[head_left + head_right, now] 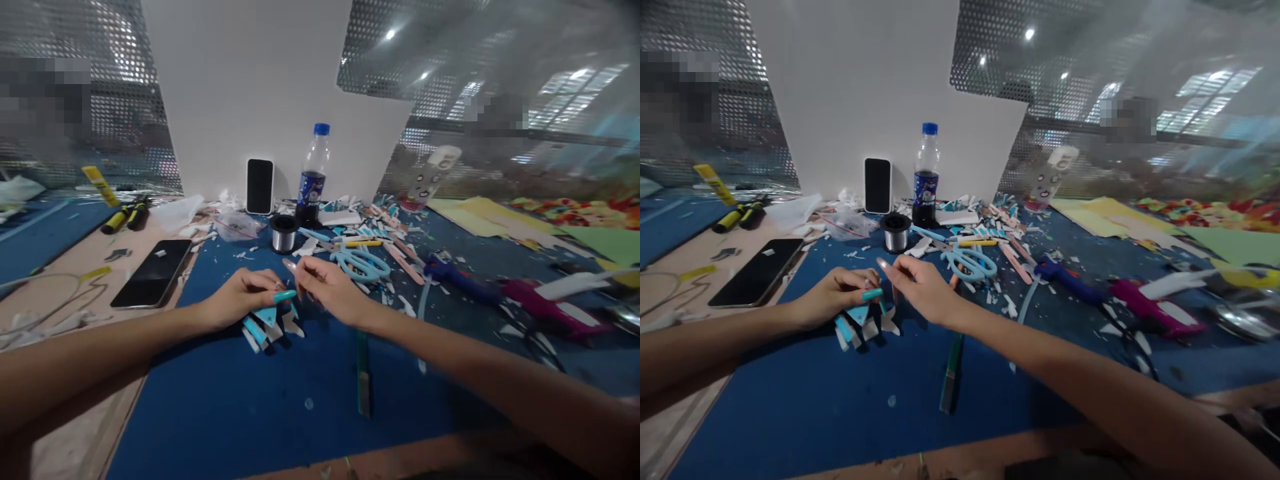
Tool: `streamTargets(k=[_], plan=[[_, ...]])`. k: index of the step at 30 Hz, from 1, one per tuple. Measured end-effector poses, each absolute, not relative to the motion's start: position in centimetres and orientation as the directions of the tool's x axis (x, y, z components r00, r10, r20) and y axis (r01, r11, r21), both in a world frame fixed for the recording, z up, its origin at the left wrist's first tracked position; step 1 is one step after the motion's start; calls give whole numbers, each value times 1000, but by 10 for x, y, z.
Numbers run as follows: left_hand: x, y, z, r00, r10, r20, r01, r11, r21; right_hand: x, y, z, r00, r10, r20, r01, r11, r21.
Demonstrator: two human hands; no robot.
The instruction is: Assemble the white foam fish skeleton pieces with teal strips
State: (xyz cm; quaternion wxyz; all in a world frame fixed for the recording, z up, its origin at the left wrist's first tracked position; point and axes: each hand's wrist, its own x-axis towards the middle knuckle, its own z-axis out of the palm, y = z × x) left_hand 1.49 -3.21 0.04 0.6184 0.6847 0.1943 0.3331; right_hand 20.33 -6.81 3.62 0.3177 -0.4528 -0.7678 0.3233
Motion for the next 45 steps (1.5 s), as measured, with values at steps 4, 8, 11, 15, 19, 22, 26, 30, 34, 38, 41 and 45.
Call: streamTargets(k=[4, 8, 11, 15, 19, 22, 26, 30, 34, 38, 41, 45], plan=[[16, -32, 2, 701, 685, 200, -179, -102, 978, 192, -64, 35, -421, 882, 213, 415, 396, -819], [16, -32, 3, 699, 693, 178, -185, -65, 981, 188, -63, 33, -432, 879, 201, 393, 384, -836], [17, -32, 5, 692, 704, 159, -187, -38, 982, 187, -61, 27, -416, 885, 210, 377, 378, -846], [17, -31, 5, 667, 722, 186, -199, -68, 978, 191, -57, 19, -300, 915, 270, 375, 374, -848], [16, -29, 4, 605, 762, 231, -179, -153, 972, 197, -53, 12, -104, 933, 343, 349, 358, -866], [15, -28, 2, 574, 774, 267, -192, -189, 963, 200, -51, 9, 5, 942, 336, 319, 317, -893], [16, -27, 1, 539, 803, 255, -177, -188, 966, 197, -52, 10, 96, 973, 210, 173, 192, -966], [15, -28, 0, 491, 831, 261, -134, -224, 965, 193, -52, 12, 63, 997, 40, -56, 44, -997], [14, -29, -1, 354, 883, 309, -53, -311, 949, 192, -48, 11, -51, 989, -140, -227, -148, -963], [14, -29, 0, 402, 870, 286, 42, -329, 943, 195, -45, 10, -174, 958, -229, -325, -275, -905], [14, -29, 2, 465, 849, 250, 73, -318, 945, 197, -44, 8, -230, 935, -270, -344, -338, -876], [15, -29, 5, 542, 812, 217, 89, -312, 946, 199, -42, 6, -278, 921, -272, -404, -369, -837]])
